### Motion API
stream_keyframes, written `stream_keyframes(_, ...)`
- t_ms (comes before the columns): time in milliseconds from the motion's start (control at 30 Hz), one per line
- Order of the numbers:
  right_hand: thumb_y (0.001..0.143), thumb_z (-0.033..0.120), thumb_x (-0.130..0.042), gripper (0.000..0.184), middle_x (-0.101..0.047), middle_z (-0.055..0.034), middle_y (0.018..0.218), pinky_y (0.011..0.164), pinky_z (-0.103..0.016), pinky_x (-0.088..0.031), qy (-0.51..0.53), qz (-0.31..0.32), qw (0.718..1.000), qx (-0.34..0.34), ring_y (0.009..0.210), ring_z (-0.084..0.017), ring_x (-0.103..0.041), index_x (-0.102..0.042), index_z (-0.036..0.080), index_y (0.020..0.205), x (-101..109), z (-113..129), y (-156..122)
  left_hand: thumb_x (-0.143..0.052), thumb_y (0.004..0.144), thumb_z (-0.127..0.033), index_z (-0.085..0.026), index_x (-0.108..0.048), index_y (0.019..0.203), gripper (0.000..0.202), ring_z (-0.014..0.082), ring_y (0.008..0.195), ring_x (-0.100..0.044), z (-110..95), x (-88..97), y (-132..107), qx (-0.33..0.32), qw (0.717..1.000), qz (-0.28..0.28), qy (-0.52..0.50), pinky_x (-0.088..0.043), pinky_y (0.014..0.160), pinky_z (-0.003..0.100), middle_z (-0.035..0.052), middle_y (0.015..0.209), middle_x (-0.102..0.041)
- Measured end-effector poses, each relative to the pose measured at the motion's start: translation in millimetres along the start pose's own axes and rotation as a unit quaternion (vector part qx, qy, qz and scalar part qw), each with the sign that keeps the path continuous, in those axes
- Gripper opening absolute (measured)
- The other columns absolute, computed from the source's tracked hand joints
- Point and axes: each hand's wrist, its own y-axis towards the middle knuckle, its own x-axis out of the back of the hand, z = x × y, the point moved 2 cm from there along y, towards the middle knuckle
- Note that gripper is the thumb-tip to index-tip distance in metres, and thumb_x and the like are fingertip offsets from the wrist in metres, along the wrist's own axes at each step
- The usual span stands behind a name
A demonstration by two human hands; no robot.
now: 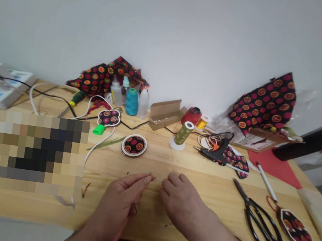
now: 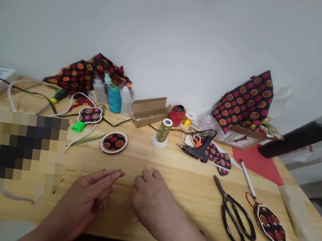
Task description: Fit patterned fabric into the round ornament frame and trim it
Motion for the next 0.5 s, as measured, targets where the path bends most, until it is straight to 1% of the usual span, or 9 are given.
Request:
stream_keyframes(67,0.078,0.004,-0.056,0.014,-0.061,-0.0074,0.083,0.067,-0.032,-0.04,0.072,-0.001,0.997,-0.02,0.082,-0.022,-0.049,-0.062,0.014,0.085,3,-4,1,-0.071,0.07,-0.041,-0.014,-0.074,0.083,0.03,0.006,0.043,-0.014,1,1.5,1,0.004,1.0,0.004,-0.001,-0.013,0.039,0.018,-0.0118,0.043,-0.023)
stream_keyframes(100,0.077,0.001,-0.054,0.016,-0.061,-0.0065,0.084,0.069,-0.03,-0.041,0.137,-0.008,0.99,-0.041,0.082,-0.02,-0.05,-0.061,0.014,0.084,6,-7,1,-0.071,0.07,-0.042,-0.014,-0.074,0.083,0.031,0.0061,0.043,-0.014,2,2.4,1,0.004,1.0,0.008,-0.003,-0.013,0.039,0.019,-0.0119,0.043,-0.023)
stream_keyframes(133,0.077,0.0,-0.052,0.018,-0.061,-0.0055,0.085,0.07,-0.028,-0.041,0.228,-0.024,0.97,-0.074,0.082,-0.018,-0.051,-0.06,0.015,0.081,10,-13,3,-0.071,0.07,-0.043,-0.014,-0.074,0.082,0.031,0.0062,0.043,-0.014,3,3.3,1,0.002,1.0,0.01,-0.004,-0.013,0.04,0.019,-0.0119,0.043,-0.022)
stream_keyframes(167,0.078,0.0,-0.051,0.018,-0.061,-0.0045,0.085,0.072,-0.027,-0.041,0.331,-0.046,0.936,-0.11,0.081,-0.016,-0.051,-0.06,0.016,0.078,15,-19,5,-0.071,0.07,-0.043,-0.015,-0.074,0.082,0.031,0.0064,0.044,-0.014,5,4.1,1,0.001,1.0,0.009,-0.006,-0.012,0.04,0.019,-0.0118,0.043,-0.022)
stream_keyframes(233,0.078,0.004,-0.051,0.015,-0.06,-0.0023,0.078,0.068,-0.026,-0.041,0.508,-0.091,0.839,-0.171,0.072,-0.013,-0.052,-0.058,0.016,0.073,26,-33,12,-0.072,0.068,-0.044,-0.016,-0.073,0.08,0.031,0.0064,0.044,-0.013,7,5.1,1,0.007,1.0,0.004,-0.012,-0.011,0.04,0.018,-0.0117,0.043,-0.022)
stream_keyframes(267,0.078,0.008,-0.051,0.012,-0.06,-0.0015,0.074,0.064,-0.025,-0.04,0.566,-0.107,0.796,-0.187,0.066,-0.012,-0.051,-0.058,0.016,0.072,32,-41,16,-0.072,0.067,-0.045,-0.016,-0.074,0.08,0.032,0.0063,0.044,-0.012,7,5.4,2,0.011,1.0,-0.001,-0.015,-0.011,0.041,0.018,-0.0118,0.043,-0.022)
stream_keyframes(300,0.079,0.011,-0.051,0.009,-0.06,-0.0012,0.07,0.059,-0.024,-0.04,0.604,-0.118,0.765,-0.192,0.06,-0.011,-0.05,-0.057,0.015,0.073,39,-48,22,-0.073,0.066,-0.046,-0.015,-0.074,0.08,0.033,0.0062,0.043,-0.012,7,5.5,3,0.014,1.0,-0.007,-0.015,-0.01,0.041,0.018,-0.0119,0.043,-0.021)
stream_keyframes(400,0.082,0.023,-0.05,0.013,-0.062,-0.0018,0.066,0.05,-0.022,-0.037,0.656,-0.153,0.718,-0.176,0.05,-0.008,-0.048,-0.054,0.015,0.072,60,-70,41,-0.073,0.065,-0.046,-0.015,-0.075,0.082,0.036,0.0056,0.042,-0.012,5,5.5,4,0.012,1.0,-0.012,-0.001,-0.009,0.04,0.018,-0.0119,0.043,-0.022)
stream_keyframes(500,0.081,0.029,-0.055,0.018,-0.06,-0.0003,0.063,0.048,-0.02,-0.037,0.688,-0.227,0.668,-0.17,0.048,-0.007,-0.047,-0.052,0.016,0.069,84,-96,57,-0.071,0.066,-0.045,-0.014,-0.076,0.081,0.034,0.0052,0.039,-0.014,2,5.7,3,0.011,1.0,0.01,0.023,-0.01,0.039,0.018,-0.0111,0.042,-0.023)
